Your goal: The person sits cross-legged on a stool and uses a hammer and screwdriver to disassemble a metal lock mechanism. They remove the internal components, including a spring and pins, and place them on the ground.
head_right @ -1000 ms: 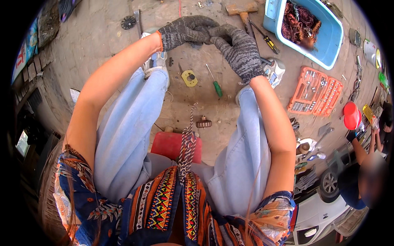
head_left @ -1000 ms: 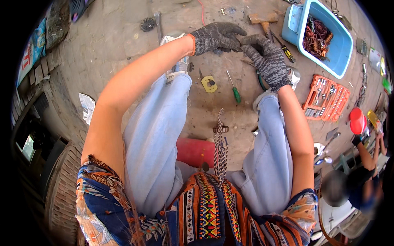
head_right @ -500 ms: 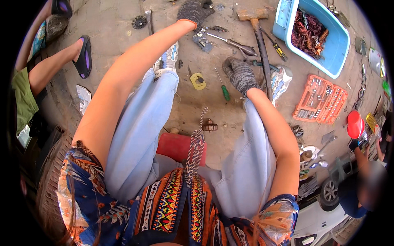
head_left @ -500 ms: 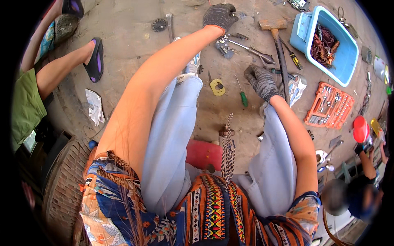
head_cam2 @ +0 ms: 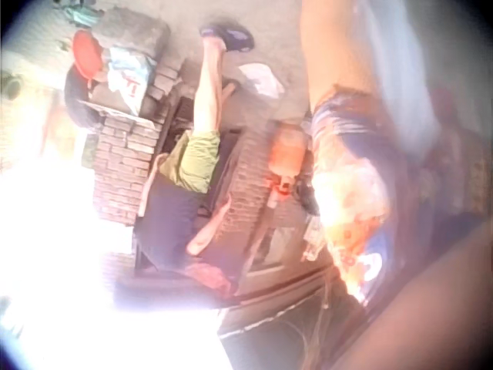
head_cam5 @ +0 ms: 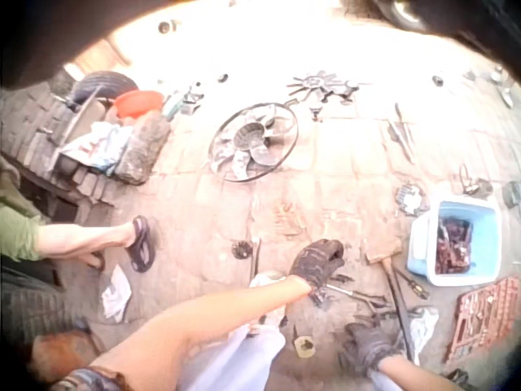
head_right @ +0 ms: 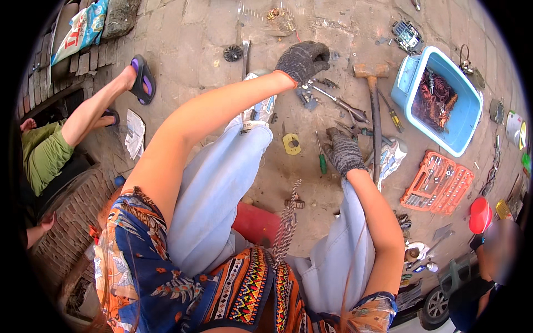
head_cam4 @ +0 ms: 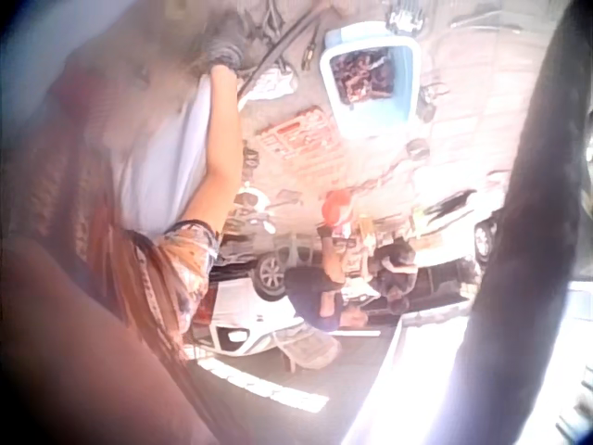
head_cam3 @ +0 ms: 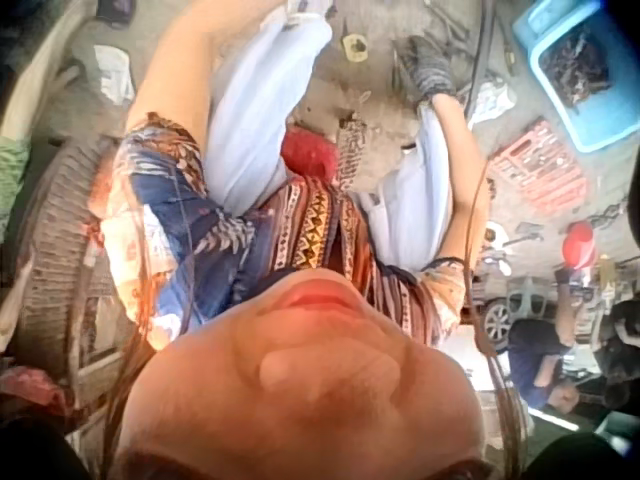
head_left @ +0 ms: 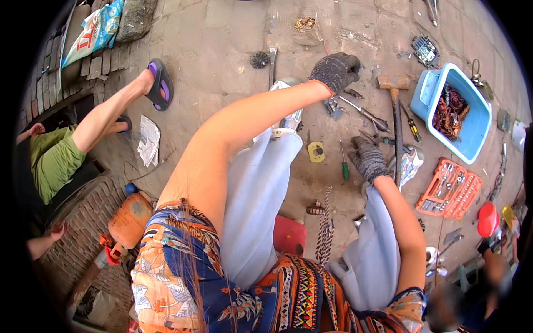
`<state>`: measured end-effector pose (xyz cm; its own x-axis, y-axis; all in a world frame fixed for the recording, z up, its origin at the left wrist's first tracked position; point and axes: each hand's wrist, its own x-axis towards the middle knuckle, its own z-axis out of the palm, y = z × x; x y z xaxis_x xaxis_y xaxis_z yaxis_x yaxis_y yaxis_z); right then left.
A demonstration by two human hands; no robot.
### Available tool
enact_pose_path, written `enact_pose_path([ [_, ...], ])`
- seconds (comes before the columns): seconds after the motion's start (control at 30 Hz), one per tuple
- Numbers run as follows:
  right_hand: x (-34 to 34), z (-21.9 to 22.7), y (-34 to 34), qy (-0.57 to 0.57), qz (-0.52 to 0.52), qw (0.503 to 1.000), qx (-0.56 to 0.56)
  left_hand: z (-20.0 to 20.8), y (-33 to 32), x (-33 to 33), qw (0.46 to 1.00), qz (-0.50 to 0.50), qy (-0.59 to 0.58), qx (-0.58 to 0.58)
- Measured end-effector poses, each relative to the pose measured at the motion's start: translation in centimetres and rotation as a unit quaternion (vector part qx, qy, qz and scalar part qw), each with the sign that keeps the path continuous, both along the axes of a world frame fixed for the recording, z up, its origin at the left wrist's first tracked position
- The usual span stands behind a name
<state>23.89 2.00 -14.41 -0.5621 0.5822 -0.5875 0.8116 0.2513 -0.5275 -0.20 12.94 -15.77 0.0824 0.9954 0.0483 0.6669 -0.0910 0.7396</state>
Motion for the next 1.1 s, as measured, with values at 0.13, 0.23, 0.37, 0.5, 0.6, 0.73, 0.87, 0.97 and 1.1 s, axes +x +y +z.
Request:
enact_pose_path([
  [0.13,1.1,0.8,0.4,0.009,-0.038,0.999,0.008,8.2,0.7,-4.7,0.99,0.023,-0.019,0.141],
  [0.23,0.7,0.9,0.6,-0.002,-0.008,1.0,0.006,8.6,1.8,-9.5,0.982,0.128,-0.017,0.14],
  [0.37,-0.1,0.5,0.1,-0.009,0.039,0.999,0.013,6.9,2.5,-13.9,0.985,0.165,0.009,0.041],
  [0.5,0.2,0.1,0.2,-0.003,0.044,0.999,-0.002,7.3,2.2,-15.1,0.98,0.193,-0.044,0.018],
  [0.6,0.3,0.2,0.5,0.021,0.047,0.999,0.013,9.0,1.1,-14.5,0.973,0.225,-0.046,0.032],
  [0.73,1.0,-0.4,0.5,0.043,0.02,0.999,0.015,9.0,0.0,-11.2,0.959,0.228,-0.169,0.026],
  [0.87,0.6,-1.6,0.3,0.078,-0.066,0.995,-0.006,4.1,-3.7,-8.8,0.999,0.008,0.015,0.047],
  [0.97,1.2,-2.0,0.3,0.114,-0.121,0.986,-0.028,0.2,-5.9,-6.2,0.992,-0.063,0.042,-0.103],
  [1.1,2.1,-2.5,1.4,0.129,-0.211,0.964,-0.097,-3.3,-6.3,-3.9,0.986,-0.114,0.105,-0.055],
])
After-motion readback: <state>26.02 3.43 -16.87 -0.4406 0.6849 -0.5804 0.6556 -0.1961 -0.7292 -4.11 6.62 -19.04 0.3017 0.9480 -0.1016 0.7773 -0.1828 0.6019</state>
